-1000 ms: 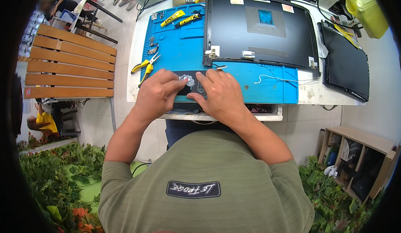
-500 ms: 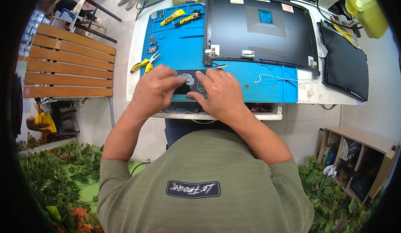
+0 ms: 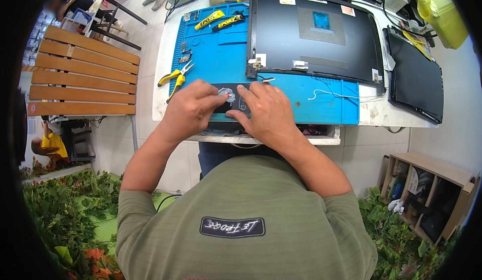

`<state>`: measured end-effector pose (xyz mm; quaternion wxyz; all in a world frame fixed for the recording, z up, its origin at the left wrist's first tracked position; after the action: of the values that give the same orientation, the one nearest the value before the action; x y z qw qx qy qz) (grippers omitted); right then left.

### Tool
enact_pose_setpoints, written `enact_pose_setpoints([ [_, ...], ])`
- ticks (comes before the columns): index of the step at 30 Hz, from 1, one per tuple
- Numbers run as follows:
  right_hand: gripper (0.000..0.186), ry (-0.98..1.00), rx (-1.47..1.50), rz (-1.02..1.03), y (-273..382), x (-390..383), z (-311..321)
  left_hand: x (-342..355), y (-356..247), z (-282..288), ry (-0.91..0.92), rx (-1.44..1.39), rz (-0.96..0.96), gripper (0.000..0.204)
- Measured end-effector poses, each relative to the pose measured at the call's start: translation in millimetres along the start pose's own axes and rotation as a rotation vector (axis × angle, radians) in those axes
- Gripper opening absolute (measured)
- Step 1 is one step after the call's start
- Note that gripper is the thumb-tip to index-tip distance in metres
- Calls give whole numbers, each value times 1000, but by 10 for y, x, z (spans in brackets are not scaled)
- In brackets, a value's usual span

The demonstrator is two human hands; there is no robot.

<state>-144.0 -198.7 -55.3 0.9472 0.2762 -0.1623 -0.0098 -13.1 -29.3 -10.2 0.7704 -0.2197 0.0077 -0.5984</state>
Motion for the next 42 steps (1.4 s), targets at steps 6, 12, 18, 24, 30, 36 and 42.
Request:
enact_pose_setpoints([
  [6, 60, 0, 1, -3, 1, 0, 4, -75, 29, 91, -36, 19, 46, 31],
  [12, 59, 2, -5, -7, 9, 8, 6, -175, 96, 94, -62, 2, 87, 29],
  [18, 60, 2, -13, -6, 10, 10, 11, -204, 125, 134, -80, -17, 118, 30],
  [24, 60, -13, -12, 0, 1, 5, 2, -209, 194, 194, -41, -313, 266, 24],
  [30, 60, 1, -4, -11, 13, 11, 13, -128, 278, 185, 46, -298, 308, 18],
  [36, 60, -13, 3, -1, -2, 1, 12, -56, 301, 200, 127, -282, 439, 15],
  [42, 60, -14, -3, 1, -4, -1, 4, -3, 264, 88, 61, -394, 528, 15],
])
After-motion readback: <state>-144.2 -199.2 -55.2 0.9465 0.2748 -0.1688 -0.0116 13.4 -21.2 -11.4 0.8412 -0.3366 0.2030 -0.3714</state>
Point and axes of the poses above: each hand's wrist, its own x-axis towards the middle knuckle, its own z-axis out of the back of the hand, y = z × x, the point moved 4 cm from there along x, towards the middle knuckle, and after that the axes turned 4 degrees about y, right-handed, at the moved point
